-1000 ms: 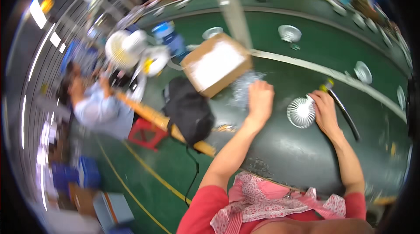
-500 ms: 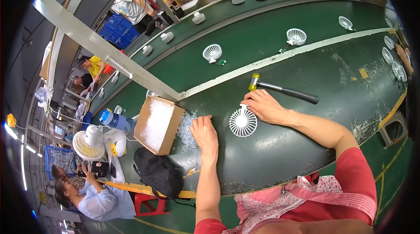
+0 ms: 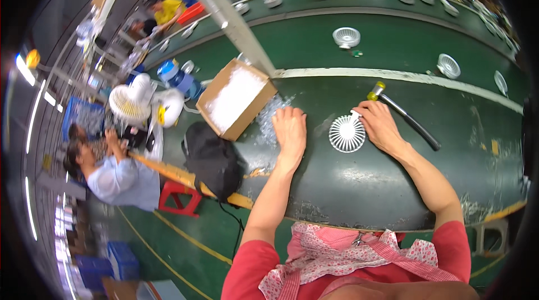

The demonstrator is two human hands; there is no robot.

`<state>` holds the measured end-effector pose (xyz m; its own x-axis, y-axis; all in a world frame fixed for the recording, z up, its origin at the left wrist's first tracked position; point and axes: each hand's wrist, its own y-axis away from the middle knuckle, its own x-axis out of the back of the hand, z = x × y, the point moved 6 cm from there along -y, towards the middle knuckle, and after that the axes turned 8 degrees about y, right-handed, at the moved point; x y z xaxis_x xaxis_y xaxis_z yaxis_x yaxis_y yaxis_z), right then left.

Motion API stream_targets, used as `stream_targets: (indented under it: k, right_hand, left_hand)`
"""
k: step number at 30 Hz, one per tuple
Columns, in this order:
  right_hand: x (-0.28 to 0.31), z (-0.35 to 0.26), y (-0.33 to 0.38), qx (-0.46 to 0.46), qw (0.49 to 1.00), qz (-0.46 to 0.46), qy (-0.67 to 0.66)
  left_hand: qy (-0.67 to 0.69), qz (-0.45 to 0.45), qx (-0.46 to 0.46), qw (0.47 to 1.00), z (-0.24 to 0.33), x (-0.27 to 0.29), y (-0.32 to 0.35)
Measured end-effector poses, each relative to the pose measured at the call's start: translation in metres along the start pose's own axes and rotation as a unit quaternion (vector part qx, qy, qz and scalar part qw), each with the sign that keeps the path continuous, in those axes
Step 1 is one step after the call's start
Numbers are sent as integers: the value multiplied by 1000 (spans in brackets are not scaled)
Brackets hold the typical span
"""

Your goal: The person assembles mini fan grilles by fitting small electronic components into the plastic frames by hand, tapping them with a mallet, and placing them onto the conveyor belt. The person also handles and adjusts a black bag on the table.

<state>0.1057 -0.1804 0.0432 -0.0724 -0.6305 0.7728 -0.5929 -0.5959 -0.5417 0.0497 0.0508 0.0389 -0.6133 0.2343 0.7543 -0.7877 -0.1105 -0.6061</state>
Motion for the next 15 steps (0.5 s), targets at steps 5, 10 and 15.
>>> stream_targets:
  k: [5, 10, 15]
  right_hand:
    - [-1, -4, -1, 5, 1000, -11, 10]
    - [-4, -2, 0, 0, 1000, -11, 15]
    - [-1, -2, -1, 1, 1000, -10, 20]
  left_hand:
    - [11, 4, -14, 1000, 2, 2, 1]
    - [34, 26, -22, 999, 6, 5, 0]
    - [210, 35, -79, 974, 52, 5, 3]
